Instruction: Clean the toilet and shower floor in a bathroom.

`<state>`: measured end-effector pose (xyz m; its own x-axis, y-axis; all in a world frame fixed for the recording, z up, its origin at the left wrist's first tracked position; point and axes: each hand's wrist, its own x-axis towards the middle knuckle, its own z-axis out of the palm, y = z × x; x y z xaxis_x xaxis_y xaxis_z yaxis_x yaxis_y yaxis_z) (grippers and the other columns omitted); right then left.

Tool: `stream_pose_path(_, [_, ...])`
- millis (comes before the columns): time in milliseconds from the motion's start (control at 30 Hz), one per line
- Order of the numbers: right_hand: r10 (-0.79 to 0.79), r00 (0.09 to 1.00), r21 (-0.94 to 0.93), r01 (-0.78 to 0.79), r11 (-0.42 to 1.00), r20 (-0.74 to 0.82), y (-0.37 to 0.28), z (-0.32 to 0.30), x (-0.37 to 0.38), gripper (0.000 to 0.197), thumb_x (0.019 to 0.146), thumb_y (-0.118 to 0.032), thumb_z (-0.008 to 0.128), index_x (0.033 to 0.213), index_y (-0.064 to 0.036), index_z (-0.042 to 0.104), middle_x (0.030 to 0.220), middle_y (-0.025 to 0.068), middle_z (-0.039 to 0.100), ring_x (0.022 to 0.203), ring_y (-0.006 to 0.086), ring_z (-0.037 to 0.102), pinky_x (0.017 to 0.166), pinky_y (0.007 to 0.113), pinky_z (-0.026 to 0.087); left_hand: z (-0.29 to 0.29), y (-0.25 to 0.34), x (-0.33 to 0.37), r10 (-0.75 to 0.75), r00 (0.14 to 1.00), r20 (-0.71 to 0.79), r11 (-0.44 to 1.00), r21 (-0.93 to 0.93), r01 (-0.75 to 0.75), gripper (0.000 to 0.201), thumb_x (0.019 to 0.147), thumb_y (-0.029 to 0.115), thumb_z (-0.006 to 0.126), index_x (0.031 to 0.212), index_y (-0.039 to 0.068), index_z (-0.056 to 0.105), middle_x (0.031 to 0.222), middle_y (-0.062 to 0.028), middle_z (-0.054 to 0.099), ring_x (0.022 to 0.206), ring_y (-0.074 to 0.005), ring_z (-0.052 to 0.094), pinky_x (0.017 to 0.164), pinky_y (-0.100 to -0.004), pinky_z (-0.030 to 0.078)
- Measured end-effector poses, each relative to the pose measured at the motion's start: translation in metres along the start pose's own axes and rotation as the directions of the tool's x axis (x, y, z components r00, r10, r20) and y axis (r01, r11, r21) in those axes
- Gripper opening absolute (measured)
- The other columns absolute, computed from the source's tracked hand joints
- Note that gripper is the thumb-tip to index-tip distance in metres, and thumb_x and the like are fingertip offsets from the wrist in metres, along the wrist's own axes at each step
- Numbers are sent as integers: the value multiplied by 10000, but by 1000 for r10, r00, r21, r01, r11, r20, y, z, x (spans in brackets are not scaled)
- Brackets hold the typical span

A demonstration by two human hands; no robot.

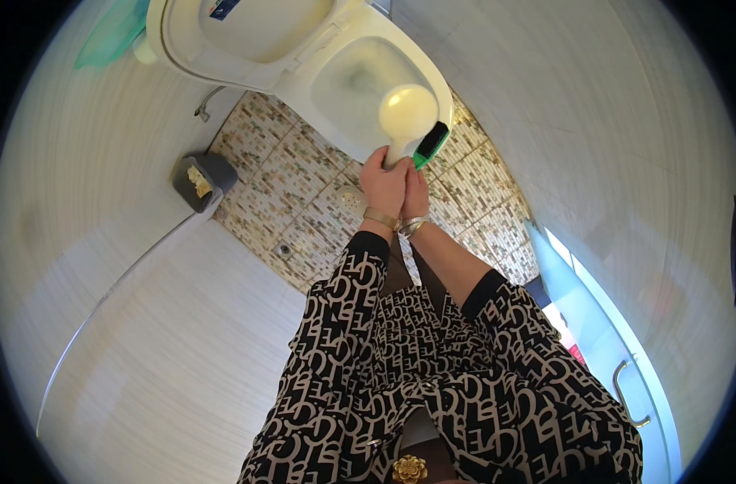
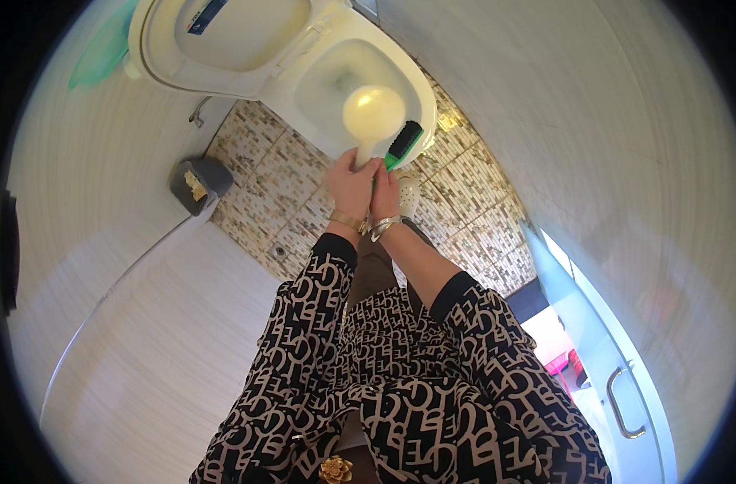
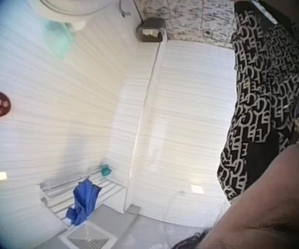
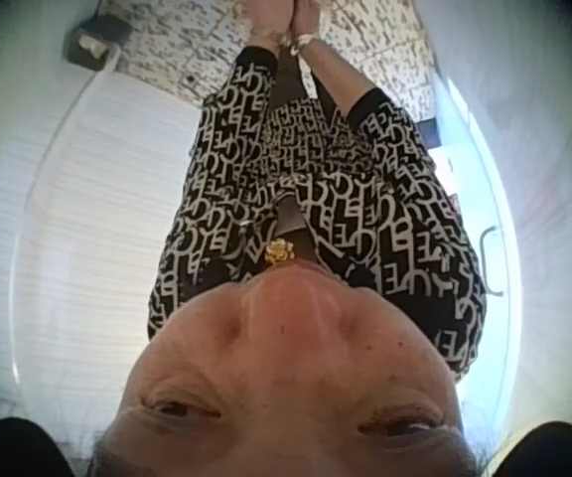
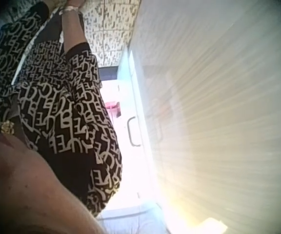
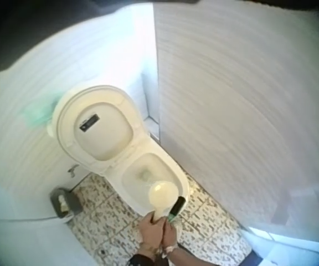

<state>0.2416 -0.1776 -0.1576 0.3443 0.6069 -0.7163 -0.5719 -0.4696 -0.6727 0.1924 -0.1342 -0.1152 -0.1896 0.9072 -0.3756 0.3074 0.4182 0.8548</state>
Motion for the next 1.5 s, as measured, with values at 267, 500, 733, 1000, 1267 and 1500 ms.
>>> stream_pose_path(267, [19, 998, 101, -13, 995, -65, -34, -4, 0, 357, 946, -327, 420, 1033, -8, 554, 909, 88, 600, 783, 183, 584, 663, 313, 486, 7, 14, 14, -202, 935, 293, 811, -486, 327, 279, 856, 146, 564, 1043, -59, 595, 954, -127, 641, 852, -180, 605, 768, -278, 479])
stream_pose_path(500, [50, 993, 136, -65, 989, 111, -39, -21, -37, 340, 974, -345, 366, 937, -26, 480, 684, 118, 572, 569, 183, 528, 535, 299, 437, 18, 29, 106, -365, 853, 373, 516, -682, 519, 235, 882, 165, 559, 985, -45, 584, 767, -125, 626, 695, -211, 615, 640, -308, 504])
stream_pose_path(733, [-33, 991, 191, 8, 982, 129, -40, -16, -43, 323, 976, -304, 382, 928, -21, 532, 680, 86, 592, 540, 131, 509, 500, 276, 418, 39, 35, 125, -355, 918, 175, 897, -212, 388, 314, 795, 281, 651, 722, -24, 648, 629, -89, 589, 558, -156, 555, 551, -295, 447])
stream_pose_path(1000, [-69, 988, 203, 40, 978, 137, -47, -11, -39, 302, 980, -291, 375, 967, -25, 519, 677, 80, 585, 555, 130, 504, 518, 270, 410, 41, 34, 120, -154, 950, 273, 984, -49, 173, 317, 786, 250, 605, 653, -37, 629, 563, -102, 591, 500, -170, 537, 512, -331, 438])
stream_pose_path(1267, [-80, 982, 291, 27, 956, 170, -45, -7, -38, 288, 973, -300, 416, 976, -34, 527, 687, 84, 592, 576, 138, 520, 535, 270, 424, 57, 22, 124, 28, 948, 316, 866, -482, 135, 147, 689, 135, 614, 617, 16, 663, 545, -105, 610, 510, -178, 591, 523, -272, 467])
stream_pose_path(1500, [-81, 982, 273, 33, 961, 168, -45, -11, -37, 295, 969, -316, 427, 976, -40, 531, 698, 93, 599, 586, 141, 533, 536, 272, 430, 46, 35, 123, 126, 967, 220, 991, -71, -113, 90, 669, 63, 609, 589, 32, 638, 552, -36, 588, 526, -74, 529, 485, -240, 412])
